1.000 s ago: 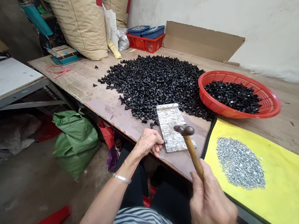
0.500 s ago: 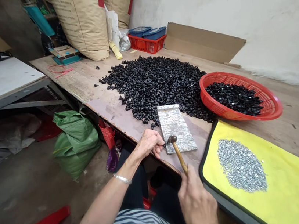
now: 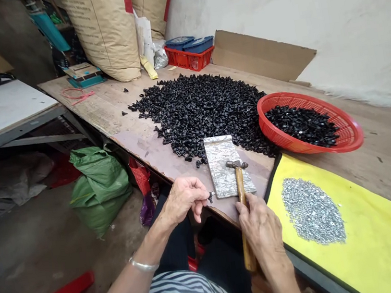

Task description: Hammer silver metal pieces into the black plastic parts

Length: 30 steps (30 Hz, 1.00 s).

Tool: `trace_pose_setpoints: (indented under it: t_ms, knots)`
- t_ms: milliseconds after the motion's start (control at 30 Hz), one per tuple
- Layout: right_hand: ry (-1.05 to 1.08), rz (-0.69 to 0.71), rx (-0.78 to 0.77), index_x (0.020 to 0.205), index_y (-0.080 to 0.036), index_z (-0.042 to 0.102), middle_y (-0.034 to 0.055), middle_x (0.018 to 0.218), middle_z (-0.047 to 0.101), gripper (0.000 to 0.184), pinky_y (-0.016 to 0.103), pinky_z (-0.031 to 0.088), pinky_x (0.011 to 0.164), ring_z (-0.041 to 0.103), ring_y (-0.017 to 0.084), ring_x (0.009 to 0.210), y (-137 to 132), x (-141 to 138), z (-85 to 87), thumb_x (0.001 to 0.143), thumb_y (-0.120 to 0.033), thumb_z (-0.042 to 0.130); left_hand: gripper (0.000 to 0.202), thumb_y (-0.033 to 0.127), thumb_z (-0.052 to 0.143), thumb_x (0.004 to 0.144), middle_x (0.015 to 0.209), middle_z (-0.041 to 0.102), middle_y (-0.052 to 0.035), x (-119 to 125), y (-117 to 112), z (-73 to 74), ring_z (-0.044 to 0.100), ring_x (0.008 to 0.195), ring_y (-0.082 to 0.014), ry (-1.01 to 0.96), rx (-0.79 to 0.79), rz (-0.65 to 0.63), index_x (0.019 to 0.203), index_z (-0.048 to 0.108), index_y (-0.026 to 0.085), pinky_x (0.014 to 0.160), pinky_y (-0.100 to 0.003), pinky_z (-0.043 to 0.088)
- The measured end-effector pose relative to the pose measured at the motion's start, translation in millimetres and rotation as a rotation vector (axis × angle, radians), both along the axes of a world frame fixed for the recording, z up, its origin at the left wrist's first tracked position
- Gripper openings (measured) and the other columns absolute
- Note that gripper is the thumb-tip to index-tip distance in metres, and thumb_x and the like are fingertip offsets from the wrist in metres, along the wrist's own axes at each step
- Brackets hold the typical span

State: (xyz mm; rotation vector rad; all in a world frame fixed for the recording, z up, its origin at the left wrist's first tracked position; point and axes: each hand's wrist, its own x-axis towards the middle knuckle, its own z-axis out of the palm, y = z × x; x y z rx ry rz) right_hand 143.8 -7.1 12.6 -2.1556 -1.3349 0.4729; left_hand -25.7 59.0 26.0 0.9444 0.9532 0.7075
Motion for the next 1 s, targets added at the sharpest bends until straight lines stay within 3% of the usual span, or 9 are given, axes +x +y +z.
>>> trace_pose_setpoints:
  t_ms: [67, 100, 267, 467, 700, 900, 1000]
  knots:
    - [-0.137, 0.040, 0.118, 0.080, -0.016, 0.065, 0.0109, 0.080, 0.062, 0.029, 0.038, 0.043, 0.073, 0.056, 0.025, 0.080, -3, -5, 10.3, 0.073, -0.041, 0.052, 0.008, 0.015, 0.056, 0.060, 0.045, 0.055, 0.0000, -3, -7, 7.8, 0.044, 0.026, -0.0091, -0.002, -0.014, 0.005, 0.053, 0.052, 0.013, 0.024, -0.020, 0.038]
    - [-0.076, 0.056, 0.139, 0.079, -0.016, 0.065, 0.0104, 0.079, 0.062, 0.030, 0.037, 0.043, 0.072, 0.056, 0.023, 0.079, -5, -10, 15.6, 0.074, -0.042, 0.051, 0.008, 0.015, 0.056, 0.060, 0.044, 0.055, 0.0002, -3, -9, 10.6, 0.043, 0.026, -0.0090, -0.002, -0.023, 0.002, 0.053, 0.052, 0.013, 0.024, -0.020, 0.038]
    - [0.780, 0.139, 0.015, 0.088, -0.015, 0.065, 0.0006, 0.058, 0.056, 0.029, 0.023, 0.036, 0.045, 0.043, 0.009, 0.045, -11, -34, 30.1, 0.074, -0.040, 0.060, 0.009, 0.016, 0.058, 0.059, 0.042, 0.054, 0.0003, -3, -16, 15.7, 0.043, 0.025, -0.0090, -0.036, -0.054, -0.016, 0.053, 0.053, 0.012, 0.023, -0.019, 0.036]
    - [1.178, -0.013, 0.067, 0.082, -0.013, 0.068, 0.0065, 0.069, 0.065, 0.024, 0.020, 0.035, 0.041, 0.050, 0.009, 0.048, -10, -44, 31.3, 0.063, -0.026, 0.073, 0.009, 0.016, 0.061, 0.055, 0.046, 0.057, -0.0028, -6, -15, 9.4, 0.044, 0.026, -0.0104, -0.234, -0.170, 0.004, 0.053, 0.054, 0.010, 0.022, -0.020, 0.037]
    - [1.246, -0.065, 0.049, 0.083, -0.011, 0.069, 0.0085, 0.070, 0.065, 0.029, 0.020, 0.037, 0.039, 0.054, 0.012, 0.052, -9, -45, 33.7, 0.060, -0.029, 0.074, 0.009, 0.016, 0.061, 0.054, 0.047, 0.059, -0.0042, -5, -14, -3.3, 0.043, 0.026, -0.0102, -0.331, -0.248, -0.010, 0.054, 0.055, 0.010, 0.022, -0.022, 0.038]
    - [0.989, -0.006, -0.006, 0.061, -0.012, 0.060, -0.0004, 0.047, 0.053, 0.029, 0.017, 0.024, 0.034, 0.037, 0.003, 0.034, -6, -40, 19.5, 0.069, -0.039, 0.067, 0.008, 0.016, 0.057, 0.060, 0.042, 0.055, -0.0014, 7, -17, -6.3, 0.042, 0.025, -0.0089, -0.145, -0.068, -0.012, 0.055, 0.054, 0.011, 0.023, -0.017, 0.032]
    - [0.903, 0.047, -0.130, 0.058, -0.014, 0.056, -0.0016, 0.040, 0.049, 0.030, 0.018, 0.021, 0.032, 0.034, 0.005, 0.030, 2, -26, 16.5, 0.069, -0.041, 0.063, 0.008, 0.017, 0.056, 0.062, 0.040, 0.053, 0.0000, 12, -18, -10.4, 0.041, 0.024, -0.0081, -0.080, -0.047, -0.038, 0.057, 0.053, 0.012, 0.024, -0.015, 0.029]
